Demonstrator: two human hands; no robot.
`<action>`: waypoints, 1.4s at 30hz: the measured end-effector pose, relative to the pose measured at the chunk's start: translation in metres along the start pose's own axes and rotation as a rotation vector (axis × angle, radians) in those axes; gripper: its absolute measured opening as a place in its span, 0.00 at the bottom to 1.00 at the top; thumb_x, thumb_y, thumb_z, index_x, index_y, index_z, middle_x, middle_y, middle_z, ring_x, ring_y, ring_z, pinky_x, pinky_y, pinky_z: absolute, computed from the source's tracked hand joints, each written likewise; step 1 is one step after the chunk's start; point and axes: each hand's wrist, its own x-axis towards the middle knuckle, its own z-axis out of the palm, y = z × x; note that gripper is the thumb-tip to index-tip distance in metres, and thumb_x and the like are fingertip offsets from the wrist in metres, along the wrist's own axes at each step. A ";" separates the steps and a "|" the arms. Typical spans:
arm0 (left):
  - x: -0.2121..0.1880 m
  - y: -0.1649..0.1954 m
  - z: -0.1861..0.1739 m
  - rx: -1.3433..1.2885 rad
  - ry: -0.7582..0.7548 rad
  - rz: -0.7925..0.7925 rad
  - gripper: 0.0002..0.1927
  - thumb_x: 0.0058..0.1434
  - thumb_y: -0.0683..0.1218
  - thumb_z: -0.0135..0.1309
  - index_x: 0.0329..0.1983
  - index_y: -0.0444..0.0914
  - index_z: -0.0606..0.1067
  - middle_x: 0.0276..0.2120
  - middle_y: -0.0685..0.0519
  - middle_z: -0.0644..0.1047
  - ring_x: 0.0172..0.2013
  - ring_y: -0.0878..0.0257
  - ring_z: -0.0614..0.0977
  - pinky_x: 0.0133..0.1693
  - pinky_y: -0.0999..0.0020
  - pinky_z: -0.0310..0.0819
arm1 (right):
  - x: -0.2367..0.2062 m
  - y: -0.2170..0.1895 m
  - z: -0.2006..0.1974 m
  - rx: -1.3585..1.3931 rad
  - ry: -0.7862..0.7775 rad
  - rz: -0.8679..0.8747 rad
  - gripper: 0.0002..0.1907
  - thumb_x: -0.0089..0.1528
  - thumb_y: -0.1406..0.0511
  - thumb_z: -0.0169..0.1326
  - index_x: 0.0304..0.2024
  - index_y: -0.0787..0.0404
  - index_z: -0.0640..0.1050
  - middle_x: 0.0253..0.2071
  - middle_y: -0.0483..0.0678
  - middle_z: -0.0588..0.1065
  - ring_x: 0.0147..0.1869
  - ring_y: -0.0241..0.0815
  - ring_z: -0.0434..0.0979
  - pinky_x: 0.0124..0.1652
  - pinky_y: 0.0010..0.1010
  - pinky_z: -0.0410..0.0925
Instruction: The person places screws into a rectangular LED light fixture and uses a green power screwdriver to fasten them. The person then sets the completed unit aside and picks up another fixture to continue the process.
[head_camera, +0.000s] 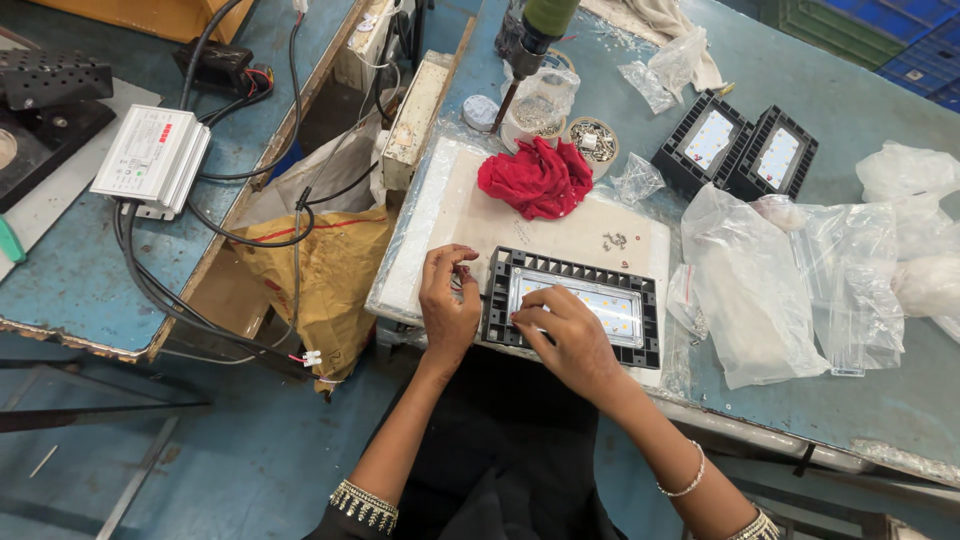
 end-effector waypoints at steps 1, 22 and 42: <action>0.000 0.000 0.000 -0.005 0.000 -0.005 0.15 0.56 0.31 0.46 0.45 0.33 0.75 0.47 0.44 0.75 0.48 0.51 0.79 0.47 0.64 0.76 | -0.001 -0.003 0.001 -0.035 0.007 -0.022 0.06 0.57 0.72 0.63 0.37 0.64 0.81 0.41 0.47 0.76 0.45 0.47 0.76 0.45 0.37 0.70; 0.002 -0.004 0.001 0.001 0.013 0.024 0.16 0.55 0.30 0.45 0.45 0.32 0.76 0.47 0.43 0.76 0.47 0.51 0.80 0.47 0.63 0.77 | 0.201 0.082 -0.071 0.433 0.363 -0.121 0.47 0.67 0.52 0.63 0.73 0.65 0.49 0.68 0.56 0.61 0.74 0.48 0.60 0.66 0.39 0.63; -0.001 0.042 0.021 0.247 -0.163 0.139 0.24 0.59 0.37 0.52 0.60 0.32 0.69 0.61 0.40 0.70 0.65 0.45 0.68 0.67 0.50 0.57 | 0.061 0.026 -0.204 1.046 0.182 -0.079 0.31 0.68 0.42 0.50 0.44 0.65 0.63 0.18 0.46 0.60 0.15 0.34 0.60 0.18 0.24 0.60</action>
